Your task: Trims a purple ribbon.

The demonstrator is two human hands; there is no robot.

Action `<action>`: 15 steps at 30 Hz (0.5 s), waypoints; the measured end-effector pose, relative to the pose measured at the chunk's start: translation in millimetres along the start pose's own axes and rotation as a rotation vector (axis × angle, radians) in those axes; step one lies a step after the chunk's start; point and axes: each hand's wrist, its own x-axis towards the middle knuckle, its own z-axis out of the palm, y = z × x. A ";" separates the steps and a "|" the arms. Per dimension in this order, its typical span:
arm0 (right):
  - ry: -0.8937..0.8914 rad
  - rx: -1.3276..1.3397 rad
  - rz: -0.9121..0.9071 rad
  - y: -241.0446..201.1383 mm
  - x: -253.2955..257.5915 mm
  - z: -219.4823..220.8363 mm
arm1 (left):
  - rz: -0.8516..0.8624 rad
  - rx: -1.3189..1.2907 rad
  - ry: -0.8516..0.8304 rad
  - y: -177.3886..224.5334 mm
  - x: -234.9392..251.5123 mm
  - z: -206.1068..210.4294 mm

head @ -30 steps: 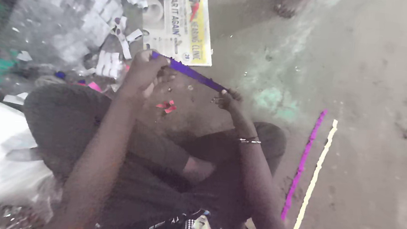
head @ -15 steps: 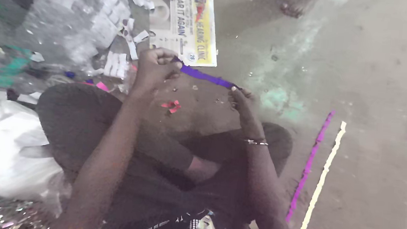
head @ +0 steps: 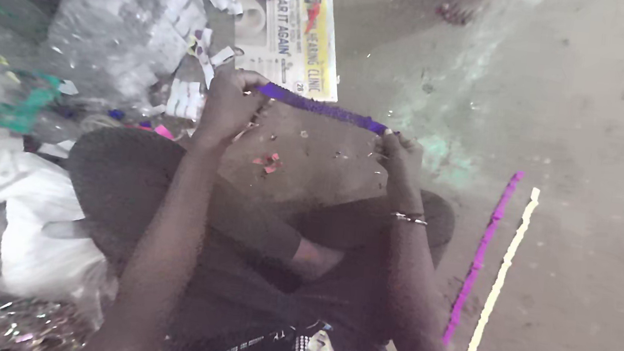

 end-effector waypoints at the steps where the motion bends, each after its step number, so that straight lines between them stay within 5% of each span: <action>1: 0.009 -0.007 0.012 -0.5 0.8 -1.3 | 0.034 0.042 0.009 -3.0 0.8 -1.0; 4: 0.059 -0.157 0.001 3.5 6.7 -5.3 | 0.154 0.210 -0.043 -7.4 0.4 -5.9; 11: 0.144 -1.089 -0.102 -4.1 -0.3 -5.4 | 0.203 0.209 -0.292 6.8 -12.3 -9.6; 15: -0.328 -0.686 -0.589 2.7 -20.2 17.1 | 0.234 0.079 -0.486 11.8 -16.8 5.0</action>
